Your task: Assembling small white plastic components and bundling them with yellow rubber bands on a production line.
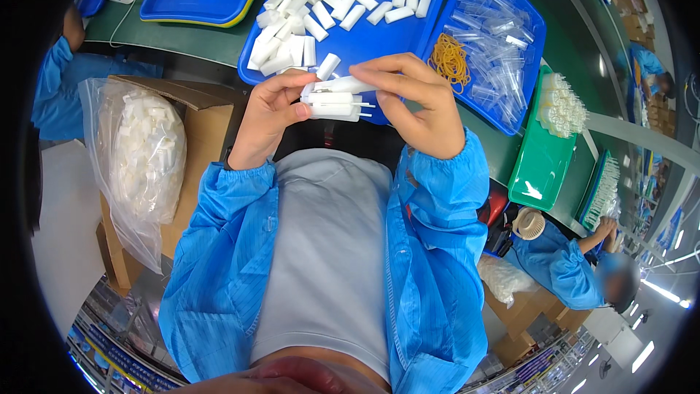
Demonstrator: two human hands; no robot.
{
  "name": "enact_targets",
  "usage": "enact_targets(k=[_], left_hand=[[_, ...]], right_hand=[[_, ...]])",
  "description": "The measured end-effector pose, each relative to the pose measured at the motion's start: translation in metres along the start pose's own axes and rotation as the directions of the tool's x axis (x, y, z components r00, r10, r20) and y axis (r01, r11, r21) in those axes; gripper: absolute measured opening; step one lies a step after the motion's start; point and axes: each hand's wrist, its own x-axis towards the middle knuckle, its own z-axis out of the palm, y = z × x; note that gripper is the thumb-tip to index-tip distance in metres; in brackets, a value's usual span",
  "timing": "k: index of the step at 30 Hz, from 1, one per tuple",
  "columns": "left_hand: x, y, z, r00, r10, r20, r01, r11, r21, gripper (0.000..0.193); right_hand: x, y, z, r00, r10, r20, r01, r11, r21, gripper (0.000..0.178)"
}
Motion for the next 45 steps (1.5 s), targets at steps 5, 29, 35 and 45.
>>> enact_targets(k=[5,29,35,45], left_hand=[[0.000,-0.001,-0.002,0.999,0.047,0.016,-0.048,0.998,0.028,0.040],[0.002,-0.008,0.000,0.993,-0.004,0.120,-0.007,0.996,0.091,0.043],[0.001,-0.006,-0.017,0.995,-0.073,0.064,0.077,0.995,-0.063,0.046],[0.004,-0.006,-0.013,0.992,-0.091,0.084,0.109,0.964,-0.243,0.041]], right_hand=[[-0.003,-0.008,-0.006,0.983,0.179,-0.033,-0.179,0.984,-0.020,0.023],[-0.012,0.010,-0.009,0.990,0.048,0.130,-0.057,0.996,0.064,0.026],[-0.030,0.046,-0.068,0.910,-0.105,-0.401,-0.251,0.629,-0.736,0.022],[-0.072,0.089,-0.107,0.878,0.132,-0.461,-0.466,0.464,-0.754,0.024]])
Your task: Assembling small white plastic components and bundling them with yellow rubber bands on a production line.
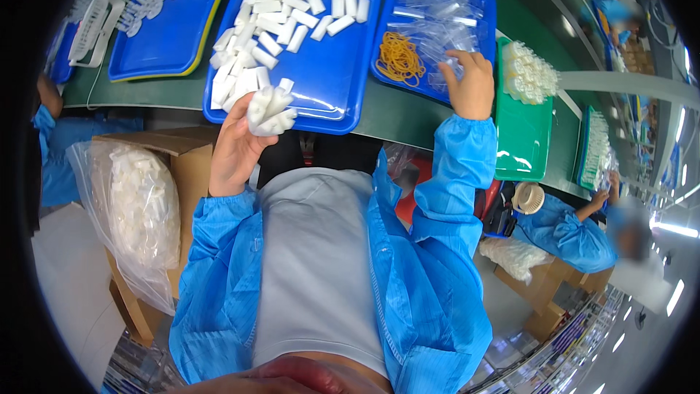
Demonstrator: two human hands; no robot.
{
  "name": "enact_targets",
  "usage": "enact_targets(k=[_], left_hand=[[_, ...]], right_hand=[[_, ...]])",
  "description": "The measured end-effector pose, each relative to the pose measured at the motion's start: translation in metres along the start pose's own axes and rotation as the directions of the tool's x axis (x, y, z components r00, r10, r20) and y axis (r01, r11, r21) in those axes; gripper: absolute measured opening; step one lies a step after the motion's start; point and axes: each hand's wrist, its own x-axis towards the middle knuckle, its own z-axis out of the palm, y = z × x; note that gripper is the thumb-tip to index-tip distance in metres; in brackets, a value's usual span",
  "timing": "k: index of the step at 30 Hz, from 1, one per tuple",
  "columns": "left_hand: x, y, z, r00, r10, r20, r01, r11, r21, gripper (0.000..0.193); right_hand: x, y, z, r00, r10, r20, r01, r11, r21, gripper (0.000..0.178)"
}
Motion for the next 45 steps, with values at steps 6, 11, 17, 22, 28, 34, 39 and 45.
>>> enact_targets(k=[6,11,17,22,28,34,39,45], left_hand=[[0.001,0.005,0.007,0.999,-0.042,0.006,0.042,0.999,0.001,0.040],[-0.002,0.011,0.019,0.999,-0.044,-0.008,0.044,0.992,0.117,0.038],[-0.002,0.012,0.028,0.999,0.025,0.036,-0.032,0.975,0.219,0.040],[-0.002,0.011,0.031,0.994,0.091,0.066,-0.105,0.958,0.267,0.038],[0.000,0.006,0.025,0.996,0.088,-0.003,-0.082,0.941,0.329,0.033],[0.003,0.003,0.026,0.990,0.120,0.074,-0.139,0.922,0.361,0.030],[0.004,0.003,0.027,0.988,0.131,0.083,-0.154,0.884,0.441,0.033],[0.004,0.003,0.024,0.985,0.151,0.082,-0.171,0.884,0.434,0.031]], right_hand=[[0.002,-0.021,-0.011,0.989,0.143,-0.030,-0.134,0.973,0.189,0.022],[-0.002,-0.086,-0.033,0.973,0.227,0.040,-0.141,0.452,0.881,0.032],[-0.010,-0.146,-0.030,0.998,-0.035,0.044,-0.045,-0.049,0.998,0.028],[-0.008,-0.161,-0.023,0.989,-0.110,0.096,-0.088,0.073,0.993,0.030],[-0.012,-0.173,-0.019,0.978,-0.174,0.118,-0.091,0.155,0.984,0.030],[-0.013,-0.184,-0.019,0.972,-0.201,0.119,-0.092,0.140,0.986,0.035],[-0.015,-0.189,-0.019,0.964,-0.236,0.120,-0.090,0.133,0.987,0.037],[-0.008,-0.180,-0.026,0.924,-0.360,0.127,-0.082,0.137,0.987,0.036]])
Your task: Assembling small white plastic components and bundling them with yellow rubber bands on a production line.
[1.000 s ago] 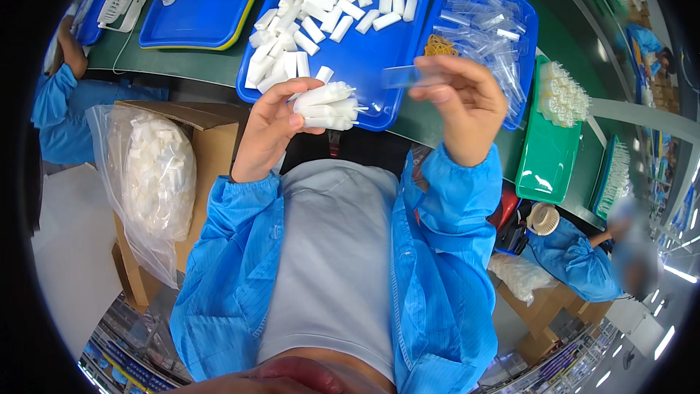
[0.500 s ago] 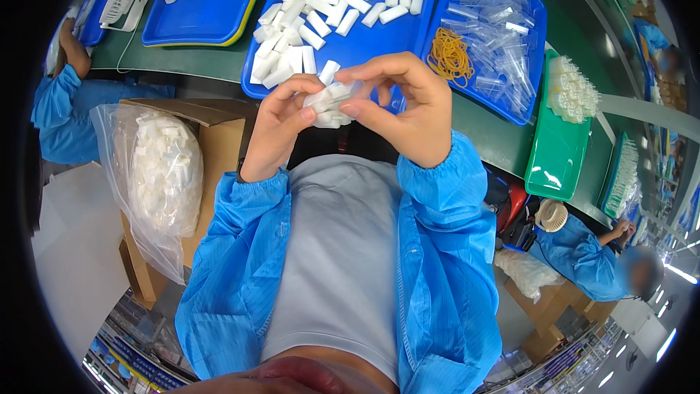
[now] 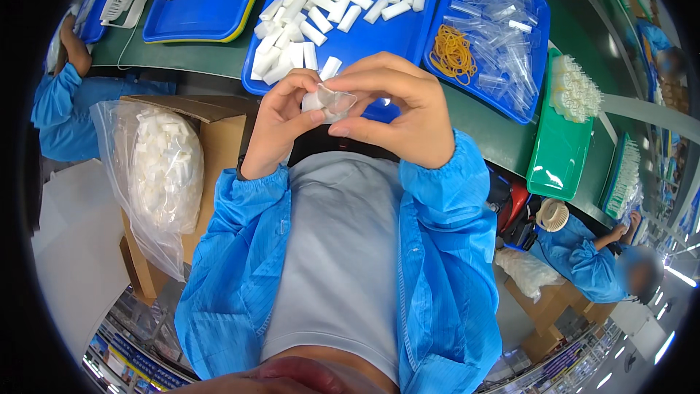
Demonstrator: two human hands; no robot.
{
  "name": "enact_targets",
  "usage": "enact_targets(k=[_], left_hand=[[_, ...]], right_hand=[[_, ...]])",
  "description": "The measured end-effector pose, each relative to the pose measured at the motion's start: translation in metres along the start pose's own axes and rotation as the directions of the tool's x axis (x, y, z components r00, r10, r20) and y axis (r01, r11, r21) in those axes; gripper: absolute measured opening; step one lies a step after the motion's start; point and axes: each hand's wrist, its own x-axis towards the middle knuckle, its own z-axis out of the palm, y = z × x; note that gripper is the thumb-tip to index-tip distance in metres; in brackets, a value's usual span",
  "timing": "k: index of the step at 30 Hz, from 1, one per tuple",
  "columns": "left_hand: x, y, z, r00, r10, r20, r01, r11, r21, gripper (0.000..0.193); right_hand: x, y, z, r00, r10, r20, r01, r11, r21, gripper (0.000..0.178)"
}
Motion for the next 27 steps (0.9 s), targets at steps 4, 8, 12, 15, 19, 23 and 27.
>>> enact_targets(k=[4,8,12,15,19,23,27], left_hand=[[-0.0003,0.0007,0.0000,1.000,-0.001,-0.011,0.001,1.000,0.020,0.030],[0.0000,-0.0003,0.0008,1.000,0.019,-0.019,-0.018,0.999,0.029,0.030],[0.0006,0.0006,0.0011,0.999,0.038,-0.021,-0.036,0.997,0.075,0.029],[0.0002,-0.0007,0.0002,0.998,0.056,-0.019,-0.054,0.994,0.099,0.029],[-0.0008,-0.0009,0.0007,0.998,0.055,-0.019,-0.053,0.996,0.076,0.029],[0.0002,-0.0008,-0.0004,0.998,0.056,-0.017,-0.054,0.995,0.086,0.029],[0.0000,-0.0010,-0.0008,0.998,0.054,-0.011,-0.053,0.994,0.092,0.029]], right_hand=[[-0.0061,-0.0027,-0.0089,0.999,0.041,0.008,-0.039,0.988,-0.152,0.034],[-0.0096,-0.0013,-0.0066,0.989,0.110,-0.097,-0.118,0.989,-0.085,0.030],[-0.0098,0.0007,-0.0061,0.984,0.130,-0.125,-0.146,0.981,-0.127,0.028],[-0.0097,0.0023,-0.0055,0.988,0.078,-0.133,-0.100,0.981,-0.169,0.028],[-0.0097,0.0013,-0.0028,0.981,0.084,-0.174,-0.111,0.982,-0.150,0.029],[-0.0089,-0.0019,-0.0035,0.974,0.114,-0.195,-0.153,0.967,-0.201,0.032],[-0.0100,-0.0007,-0.0058,0.982,0.105,-0.156,-0.140,0.964,-0.228,0.035]])
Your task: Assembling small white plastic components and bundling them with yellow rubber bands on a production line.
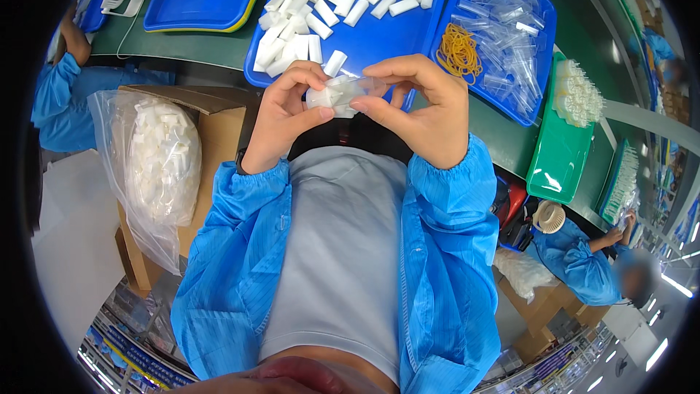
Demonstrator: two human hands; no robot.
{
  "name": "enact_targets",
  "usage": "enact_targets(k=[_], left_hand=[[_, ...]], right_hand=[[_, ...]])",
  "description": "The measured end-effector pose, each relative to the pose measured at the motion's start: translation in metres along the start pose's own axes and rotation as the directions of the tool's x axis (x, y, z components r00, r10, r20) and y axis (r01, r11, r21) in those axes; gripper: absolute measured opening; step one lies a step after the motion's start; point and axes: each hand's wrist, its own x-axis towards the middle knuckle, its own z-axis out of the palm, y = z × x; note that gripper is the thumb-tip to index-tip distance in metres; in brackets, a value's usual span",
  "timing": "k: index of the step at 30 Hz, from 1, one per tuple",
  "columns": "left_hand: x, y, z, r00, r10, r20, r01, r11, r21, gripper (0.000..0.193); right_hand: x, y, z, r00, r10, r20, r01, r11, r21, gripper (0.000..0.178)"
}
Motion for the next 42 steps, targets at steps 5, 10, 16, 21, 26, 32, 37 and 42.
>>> enact_targets(k=[5,10,16,21,26,32,37,42], left_hand=[[0.000,0.000,-0.001,1.000,-0.008,0.000,0.008,1.000,-0.009,0.028],[-0.001,0.000,0.000,1.000,-0.002,-0.026,0.002,1.000,0.023,0.024],[-0.001,0.002,0.004,0.998,0.057,-0.041,-0.051,0.990,0.134,0.018],[-0.001,0.002,0.005,0.995,0.080,-0.064,-0.062,0.968,0.242,0.016],[0.000,0.004,0.003,0.996,0.015,-0.083,0.002,0.979,0.204,0.019],[-0.002,0.003,-0.001,0.996,-0.004,-0.093,0.022,0.981,0.190,0.024],[-0.003,0.003,-0.002,0.997,0.025,-0.070,-0.009,0.974,0.225,0.021],[-0.002,0.012,-0.010,0.982,-0.157,-0.102,0.150,0.986,-0.069,0.027]], right_hand=[[0.001,0.001,0.000,1.000,0.017,0.004,-0.017,1.000,0.015,0.033],[-0.002,0.010,0.000,0.996,0.084,-0.007,-0.083,0.989,0.124,0.032],[-0.012,0.020,0.010,0.974,0.199,-0.106,-0.146,0.913,0.380,0.030],[-0.017,0.025,0.015,0.979,0.158,-0.125,-0.104,0.929,0.355,0.031],[-0.009,0.024,0.013,0.987,-0.026,-0.161,0.050,0.988,0.146,0.029],[0.004,0.017,-0.006,0.962,-0.262,0.078,0.270,0.953,-0.135,0.026],[0.010,0.013,-0.015,0.920,-0.337,0.202,0.385,0.875,-0.294,0.025],[0.008,0.016,-0.023,0.920,-0.358,0.159,0.391,0.864,-0.316,0.024]])
